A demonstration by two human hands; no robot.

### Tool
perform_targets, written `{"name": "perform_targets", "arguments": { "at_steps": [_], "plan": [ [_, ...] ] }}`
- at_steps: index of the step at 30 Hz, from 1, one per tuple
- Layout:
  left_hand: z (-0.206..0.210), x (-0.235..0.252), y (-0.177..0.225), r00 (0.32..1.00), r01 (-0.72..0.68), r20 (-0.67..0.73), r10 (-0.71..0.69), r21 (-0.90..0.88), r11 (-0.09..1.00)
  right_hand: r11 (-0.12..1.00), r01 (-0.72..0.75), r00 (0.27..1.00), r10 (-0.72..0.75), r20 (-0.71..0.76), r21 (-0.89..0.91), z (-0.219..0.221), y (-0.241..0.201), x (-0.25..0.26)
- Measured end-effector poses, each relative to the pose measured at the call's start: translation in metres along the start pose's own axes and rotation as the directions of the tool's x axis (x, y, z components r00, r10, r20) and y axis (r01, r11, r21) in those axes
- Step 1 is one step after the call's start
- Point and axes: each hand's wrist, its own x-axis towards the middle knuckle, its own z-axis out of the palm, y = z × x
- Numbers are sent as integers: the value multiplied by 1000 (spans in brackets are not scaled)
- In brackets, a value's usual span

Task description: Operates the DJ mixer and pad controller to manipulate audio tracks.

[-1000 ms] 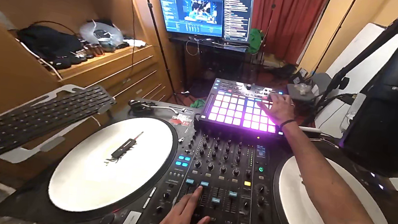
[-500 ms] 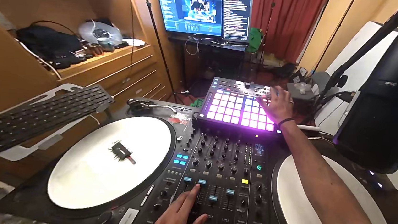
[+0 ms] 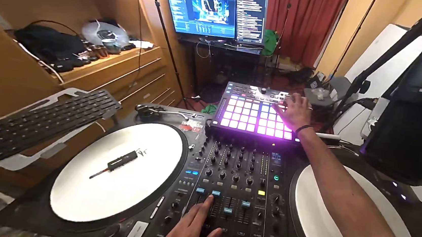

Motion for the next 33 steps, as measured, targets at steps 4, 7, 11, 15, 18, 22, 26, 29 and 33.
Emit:
{"name": "perform_targets", "arguments": {
  "at_steps": [4,7,11,15,18,22,26,29,33],
  "plan": [
    [-1,-1,2,1000,3,6,-3,-1,1000,998,-3,1000,2,20,61,-5,3,-6],
    [-1,0,0,1000,2,21,-2,-17,1000,999,-10,997,8,76,36,-10,1,-1],
    [-3,3,-5,999,-5,32,6,-41,999,999,-16,1000,16,21,27,-15,-4,7],
    [-4,2,-5,1000,-4,28,5,-30,1000,999,-16,998,18,66,-28,-5,-2,6],
    [-6,4,8,1000,3,-10,-3,-15,1000,1000,5,1000,-5,22,23,-9,0,5],
    [1,25,60,983,-180,-33,181,37,983,999,8,999,-10,33,54,-12,4,2],
    [40,89,115,872,-483,82,482,-11,875,999,33,996,-33,88,8,-13,10,14],
    [55,143,156,797,-545,295,528,-28,838,999,54,996,-54,71,1,-20,12,21],
    [85,191,175,844,-491,296,448,89,867,996,92,993,-91,75,-11,-14,16,17]
  ]
}}
